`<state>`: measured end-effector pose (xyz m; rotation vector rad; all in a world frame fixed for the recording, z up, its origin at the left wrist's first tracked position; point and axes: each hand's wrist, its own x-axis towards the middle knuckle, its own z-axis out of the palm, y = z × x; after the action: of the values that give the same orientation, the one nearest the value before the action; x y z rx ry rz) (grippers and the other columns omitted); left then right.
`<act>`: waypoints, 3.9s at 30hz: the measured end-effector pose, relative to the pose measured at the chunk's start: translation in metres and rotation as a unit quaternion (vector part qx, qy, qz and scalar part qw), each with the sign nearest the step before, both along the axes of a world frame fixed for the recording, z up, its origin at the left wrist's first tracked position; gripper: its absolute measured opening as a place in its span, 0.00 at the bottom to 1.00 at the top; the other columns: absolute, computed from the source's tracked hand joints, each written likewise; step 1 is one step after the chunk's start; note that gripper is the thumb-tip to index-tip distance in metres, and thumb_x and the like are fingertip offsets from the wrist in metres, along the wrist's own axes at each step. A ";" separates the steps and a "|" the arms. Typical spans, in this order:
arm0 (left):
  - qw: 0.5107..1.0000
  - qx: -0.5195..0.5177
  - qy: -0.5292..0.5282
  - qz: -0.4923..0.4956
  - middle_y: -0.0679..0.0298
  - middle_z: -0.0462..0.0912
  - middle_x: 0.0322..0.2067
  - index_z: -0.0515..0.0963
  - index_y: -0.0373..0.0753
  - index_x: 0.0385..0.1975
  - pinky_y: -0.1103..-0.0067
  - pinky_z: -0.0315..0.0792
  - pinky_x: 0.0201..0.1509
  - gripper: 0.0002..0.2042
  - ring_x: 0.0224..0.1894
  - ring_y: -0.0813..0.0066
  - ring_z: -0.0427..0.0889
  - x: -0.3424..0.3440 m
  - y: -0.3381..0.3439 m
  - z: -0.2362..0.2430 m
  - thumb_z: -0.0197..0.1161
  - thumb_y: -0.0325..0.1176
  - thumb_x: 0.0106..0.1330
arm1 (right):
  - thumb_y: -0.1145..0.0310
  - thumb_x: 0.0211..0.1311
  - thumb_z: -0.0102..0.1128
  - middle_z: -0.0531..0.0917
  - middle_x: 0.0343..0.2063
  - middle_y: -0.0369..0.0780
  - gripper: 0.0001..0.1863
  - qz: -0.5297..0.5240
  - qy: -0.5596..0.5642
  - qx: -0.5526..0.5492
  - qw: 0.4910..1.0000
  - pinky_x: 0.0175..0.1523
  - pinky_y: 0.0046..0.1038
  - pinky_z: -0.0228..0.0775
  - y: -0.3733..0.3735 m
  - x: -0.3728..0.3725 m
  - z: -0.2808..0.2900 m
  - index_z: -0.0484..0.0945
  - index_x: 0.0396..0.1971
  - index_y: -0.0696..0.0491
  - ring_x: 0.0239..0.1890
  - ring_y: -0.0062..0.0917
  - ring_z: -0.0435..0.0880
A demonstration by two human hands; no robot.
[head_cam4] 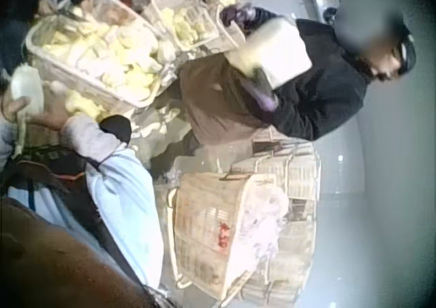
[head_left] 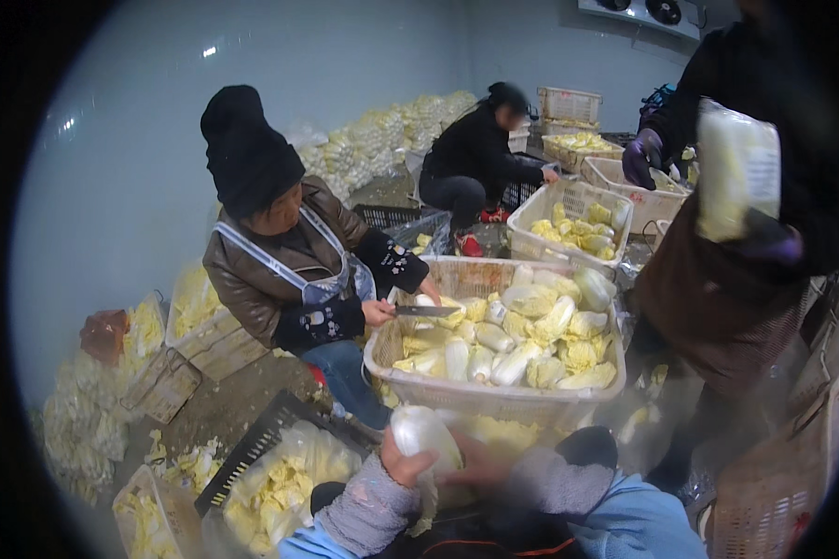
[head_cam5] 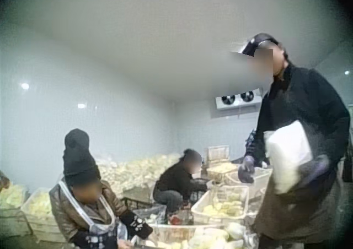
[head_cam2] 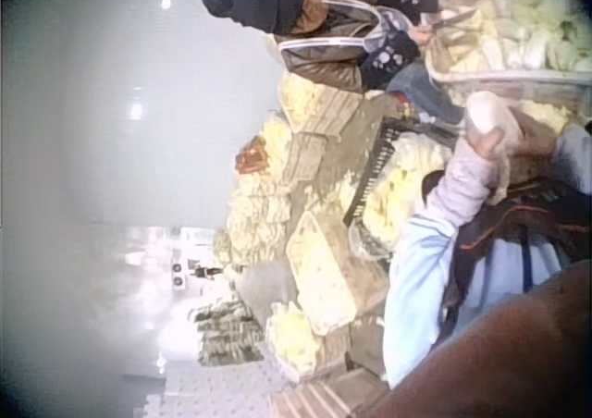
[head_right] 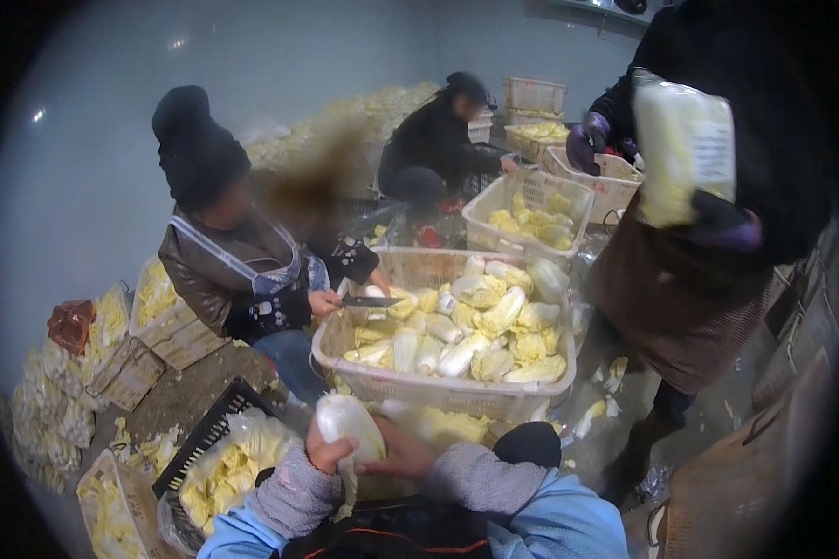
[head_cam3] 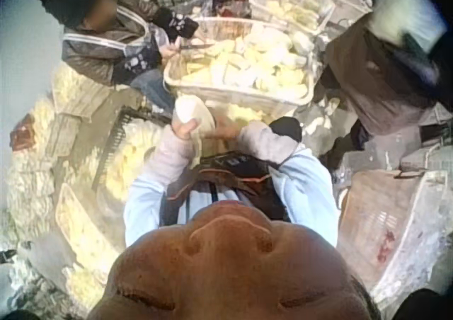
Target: The person sits on the floor and repeatedly picks up napa cabbages, trims the base with a cleaver, and places the trimmed pieces into a nearby basket. The person also peels off outer leaves by hand and discards them while continuing to process the cabbages.
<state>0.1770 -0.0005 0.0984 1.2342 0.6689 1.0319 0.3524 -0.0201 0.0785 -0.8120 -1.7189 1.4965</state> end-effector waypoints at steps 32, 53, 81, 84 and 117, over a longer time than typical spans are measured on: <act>0.995 0.009 -0.028 -0.096 0.62 0.73 0.45 0.61 0.35 0.51 0.76 0.68 0.51 0.38 0.48 0.72 0.72 0.030 0.013 0.010 0.72 0.26 0.36 | 0.58 0.32 0.71 0.73 0.38 0.47 0.37 -0.290 -0.157 0.373 0.867 0.44 0.34 0.69 0.003 0.022 0.027 0.69 0.48 0.56 0.38 0.41 0.74; 0.976 -0.025 -0.217 0.003 0.52 0.69 0.44 0.59 0.32 0.52 0.66 0.70 0.50 0.39 0.45 0.62 0.73 -0.047 -0.017 0.039 0.69 0.45 0.40 | 0.61 0.33 0.73 0.64 0.53 0.51 0.49 -0.091 -0.245 0.307 0.915 0.59 0.35 0.56 0.020 0.020 0.018 0.56 0.58 0.59 0.56 0.41 0.63; 0.964 0.190 0.177 0.057 0.57 0.78 0.39 0.76 0.33 0.38 0.73 0.66 0.51 0.20 0.43 0.63 0.77 -0.032 -0.028 0.010 0.63 0.30 0.40 | 0.74 0.32 0.67 0.73 0.35 0.45 0.25 -0.184 -0.028 0.241 0.953 0.41 0.34 0.66 -0.024 -0.010 0.026 0.71 0.37 0.57 0.37 0.39 0.73; 0.921 0.322 0.208 0.066 0.58 0.77 0.39 0.73 0.33 0.41 0.74 0.67 0.50 0.23 0.42 0.65 0.77 -0.031 -0.025 0.007 0.62 0.28 0.40 | 0.73 0.32 0.66 0.73 0.35 0.46 0.26 -0.199 -0.044 0.223 0.953 0.40 0.35 0.67 -0.027 -0.013 0.024 0.70 0.38 0.58 0.36 0.41 0.74; 0.942 -0.037 -0.129 -0.307 0.54 0.66 0.52 0.48 0.32 0.61 0.70 0.63 0.55 0.44 0.52 0.65 0.69 -0.054 -0.047 -0.004 0.61 0.37 0.40 | 0.63 0.47 0.61 0.77 0.24 0.47 0.10 -0.069 -0.243 0.253 0.934 0.37 0.35 0.68 0.038 -0.015 -0.018 0.76 0.25 0.54 0.30 0.38 0.76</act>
<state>0.1229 -0.0470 0.0944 1.1108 0.0949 0.6177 0.3377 0.0178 0.0607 -1.0419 -2.2196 0.7261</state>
